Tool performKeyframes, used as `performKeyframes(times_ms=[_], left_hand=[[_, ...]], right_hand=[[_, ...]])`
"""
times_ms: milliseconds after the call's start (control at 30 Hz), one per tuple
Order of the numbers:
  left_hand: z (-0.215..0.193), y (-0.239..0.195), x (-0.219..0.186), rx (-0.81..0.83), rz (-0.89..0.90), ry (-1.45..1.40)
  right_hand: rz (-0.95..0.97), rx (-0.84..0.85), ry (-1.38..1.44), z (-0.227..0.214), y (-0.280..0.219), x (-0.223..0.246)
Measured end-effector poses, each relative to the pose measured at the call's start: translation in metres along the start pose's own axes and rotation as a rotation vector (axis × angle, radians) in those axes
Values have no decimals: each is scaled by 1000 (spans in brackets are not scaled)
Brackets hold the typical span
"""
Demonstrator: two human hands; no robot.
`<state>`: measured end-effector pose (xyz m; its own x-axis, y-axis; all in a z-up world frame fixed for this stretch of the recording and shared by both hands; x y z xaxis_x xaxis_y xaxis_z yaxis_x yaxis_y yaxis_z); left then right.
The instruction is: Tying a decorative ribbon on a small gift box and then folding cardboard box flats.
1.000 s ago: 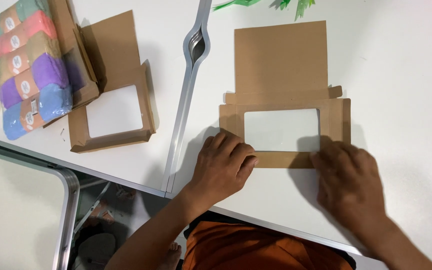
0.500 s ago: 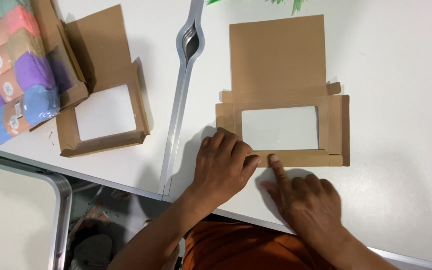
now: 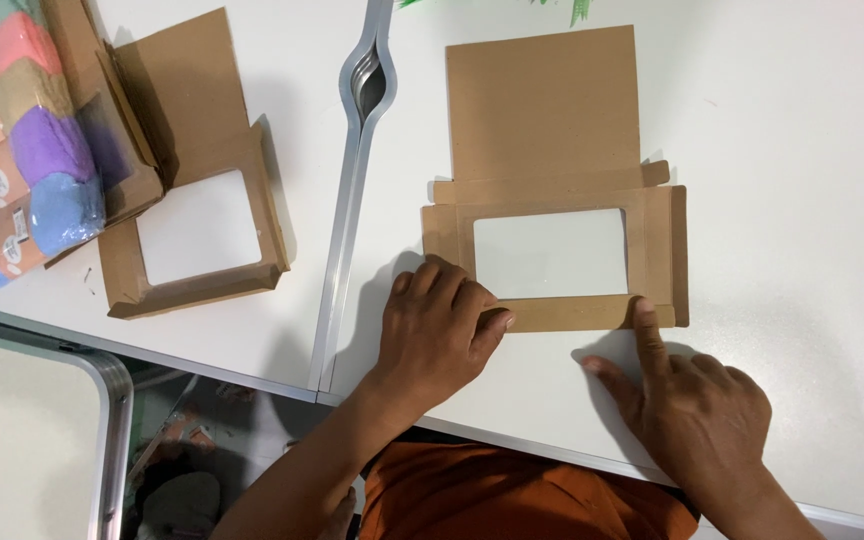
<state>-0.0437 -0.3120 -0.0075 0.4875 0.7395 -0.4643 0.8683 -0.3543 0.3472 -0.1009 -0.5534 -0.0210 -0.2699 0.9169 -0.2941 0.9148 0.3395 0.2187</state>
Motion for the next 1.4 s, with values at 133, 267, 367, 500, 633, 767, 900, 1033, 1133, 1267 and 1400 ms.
performKeyframes(times_ms=[133,267,367,500,633,767,900,1033,1133,1267,1400], left_hand=[[-6,8,10,61,10,-70],[-3,12,19,324,-27,-148],[-5,16,20,328,-22,-173],[-8,19,20,277,23,-209],[-9,24,25,309,-5,-252],[-4,26,30,392,-28,-298],[-2,23,31,365,17,-290],[0,15,28,399,46,-192],[-5,16,24,330,118,-173],[-4,14,24,344,130,-161],[-2,15,24,355,89,-150]], right_hand=[[21,21,-58,0,1,-2],[12,-4,12,-5,0,-1],[-8,-13,76,-5,5,12],[-132,75,231,-5,11,39],[-178,-92,306,-26,25,74],[-241,-122,346,-33,38,93],[-282,-97,345,-31,41,101],[-285,-104,352,-33,40,99],[-243,-135,353,-36,38,89],[-181,-106,283,-30,28,67],[-143,-75,229,-23,17,42]])
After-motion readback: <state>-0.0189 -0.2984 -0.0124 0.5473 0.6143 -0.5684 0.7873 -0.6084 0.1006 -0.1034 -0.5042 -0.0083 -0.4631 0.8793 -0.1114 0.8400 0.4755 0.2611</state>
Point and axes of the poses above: each hand's wrist, its own y-axis towards the middle knuckle, its own z-axis out of the palm, x = y × z, the point moved 5 cm from there along y, towards the middle knuckle, and after that the axes turned 8 degrees about -y, right-handed, at the moved point
